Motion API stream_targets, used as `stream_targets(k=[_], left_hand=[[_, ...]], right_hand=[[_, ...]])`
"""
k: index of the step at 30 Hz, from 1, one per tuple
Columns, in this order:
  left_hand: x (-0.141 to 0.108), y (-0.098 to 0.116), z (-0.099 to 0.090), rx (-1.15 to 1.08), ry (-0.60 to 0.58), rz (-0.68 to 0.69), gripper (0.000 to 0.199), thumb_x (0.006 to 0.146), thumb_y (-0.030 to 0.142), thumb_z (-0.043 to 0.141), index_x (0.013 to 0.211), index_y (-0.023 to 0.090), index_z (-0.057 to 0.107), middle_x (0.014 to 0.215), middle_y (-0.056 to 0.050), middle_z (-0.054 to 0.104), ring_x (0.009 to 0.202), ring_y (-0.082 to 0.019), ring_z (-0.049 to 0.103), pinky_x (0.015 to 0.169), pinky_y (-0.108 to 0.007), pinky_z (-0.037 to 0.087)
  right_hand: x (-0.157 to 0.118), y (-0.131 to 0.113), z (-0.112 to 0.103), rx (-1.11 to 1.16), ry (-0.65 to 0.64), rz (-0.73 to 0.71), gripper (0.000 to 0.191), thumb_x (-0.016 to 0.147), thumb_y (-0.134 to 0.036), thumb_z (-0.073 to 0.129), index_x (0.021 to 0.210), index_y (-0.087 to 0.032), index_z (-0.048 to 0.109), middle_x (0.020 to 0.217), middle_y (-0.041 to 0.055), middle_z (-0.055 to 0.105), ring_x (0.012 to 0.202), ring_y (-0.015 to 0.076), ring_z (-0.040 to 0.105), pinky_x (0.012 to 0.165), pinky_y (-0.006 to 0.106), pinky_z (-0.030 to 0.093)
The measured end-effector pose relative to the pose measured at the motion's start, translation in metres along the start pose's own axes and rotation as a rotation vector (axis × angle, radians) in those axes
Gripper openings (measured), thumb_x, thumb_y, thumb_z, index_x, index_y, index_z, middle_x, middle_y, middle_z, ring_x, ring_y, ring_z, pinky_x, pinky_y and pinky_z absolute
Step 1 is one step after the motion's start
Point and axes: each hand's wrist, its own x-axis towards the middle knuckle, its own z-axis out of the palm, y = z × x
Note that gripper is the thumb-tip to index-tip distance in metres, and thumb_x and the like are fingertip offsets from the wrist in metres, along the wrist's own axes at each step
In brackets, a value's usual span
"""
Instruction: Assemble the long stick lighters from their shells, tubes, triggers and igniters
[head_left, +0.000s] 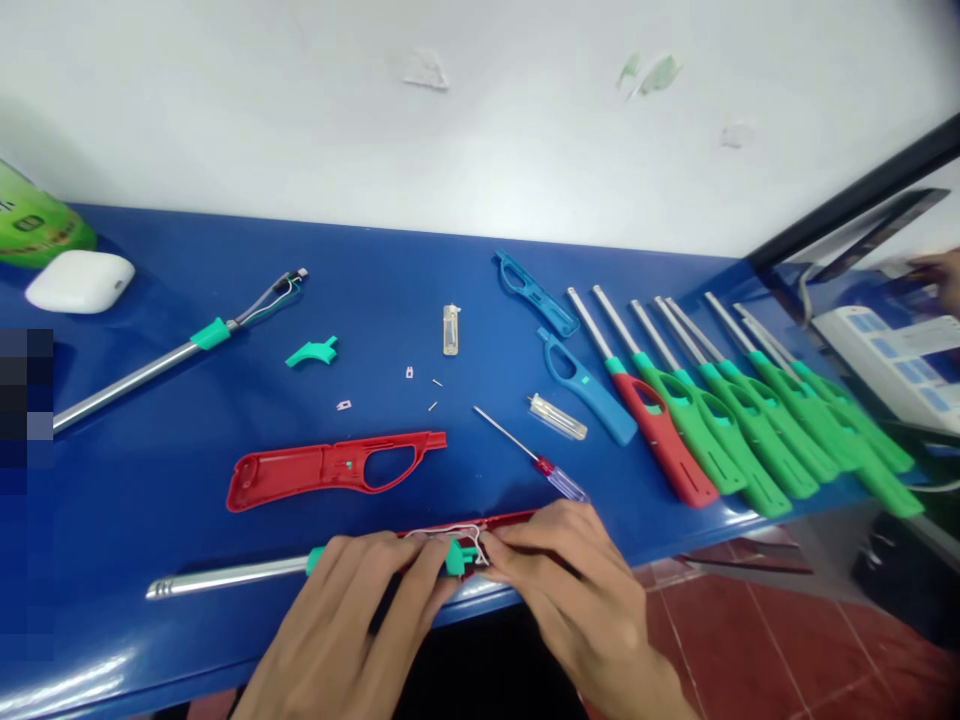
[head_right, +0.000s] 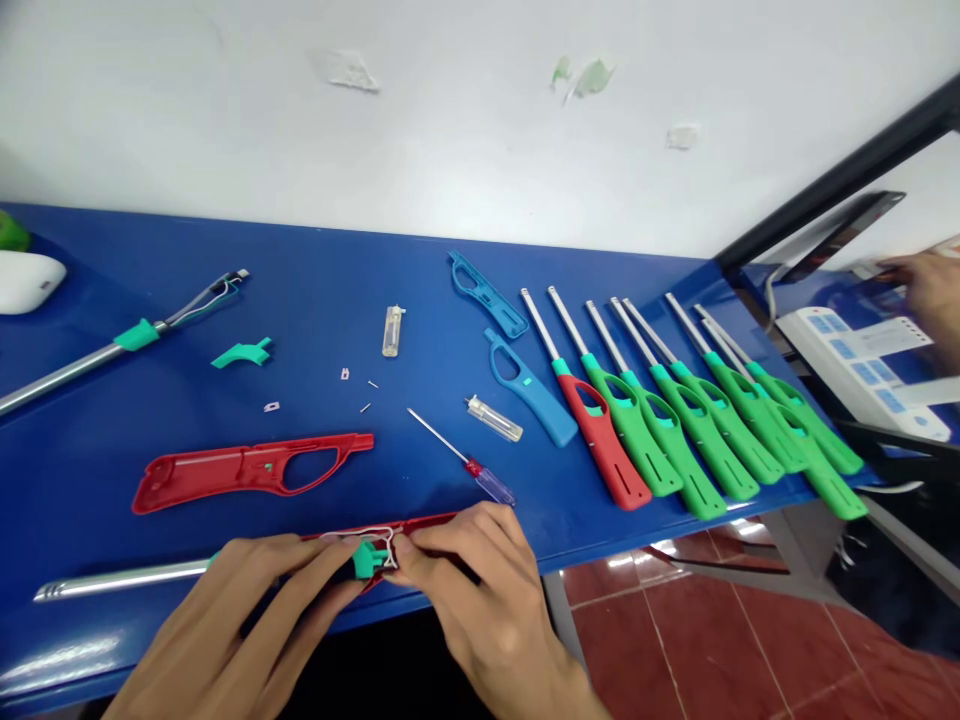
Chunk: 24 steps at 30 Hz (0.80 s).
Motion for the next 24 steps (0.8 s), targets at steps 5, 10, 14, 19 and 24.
stream_targets(k=[5,10,14,19,24], left_hand=[[0.0006,-0.001,-0.0009,-0.066,0.0,-0.038,0.046,0.107,0.018,0.061,0.153,0.015,0.063,0.141,-0.009,0.072,0.128,-0.034,0.06,0.112,-0.051,0.043],[-0.0001,-0.0016,0.0013,-0.118,0.006,-0.063,0.048,0.11,0.024,0.052,0.157,0.017,0.058,0.141,-0.014,0.068,0.127,-0.03,0.061,0.107,-0.046,0.05],[0.0013,-0.002,0.0046,-0.125,0.062,-0.096,0.045,0.111,0.025,0.049,0.154,0.019,0.061,0.134,-0.013,0.069,0.12,-0.026,0.064,0.099,-0.038,0.056],[0.0036,-0.0046,0.0031,-0.111,0.051,-0.071,0.043,0.113,0.029,0.05,0.153,0.02,0.063,0.132,-0.01,0.072,0.118,-0.024,0.064,0.101,-0.035,0.053],[-0.0042,-0.0054,-0.0031,-0.118,0.082,-0.091,0.04,0.108,0.018,0.058,0.146,0.024,0.067,0.139,-0.004,0.074,0.124,-0.027,0.066,0.108,-0.043,0.049]], right_hand=[[0.0026,0.0001,-0.0019,-0.046,0.003,-0.031,0.017,0.103,-0.004,0.07,0.114,-0.012,0.08,0.099,0.0074,0.079,0.087,0.0176,0.068,0.078,0.036,0.055],[0.0007,0.0011,-0.003,-0.101,-0.025,-0.05,0.018,0.104,-0.009,0.069,0.117,-0.013,0.081,0.103,0.0095,0.079,0.089,0.0196,0.069,0.079,0.037,0.058],[-0.0002,0.0023,-0.003,-0.097,-0.014,-0.046,0.02,0.104,-0.009,0.068,0.12,-0.015,0.08,0.099,0.0085,0.078,0.087,0.0204,0.071,0.076,0.038,0.06],[-0.0024,0.004,-0.0018,-0.029,-0.008,-0.012,0.025,0.103,-0.007,0.07,0.125,-0.017,0.077,0.099,0.0073,0.08,0.087,0.0203,0.073,0.076,0.038,0.064],[-0.0032,0.0038,0.0,-0.011,0.014,0.007,0.024,0.103,-0.008,0.071,0.125,-0.016,0.075,0.099,0.0065,0.08,0.086,0.0201,0.073,0.076,0.039,0.064]])
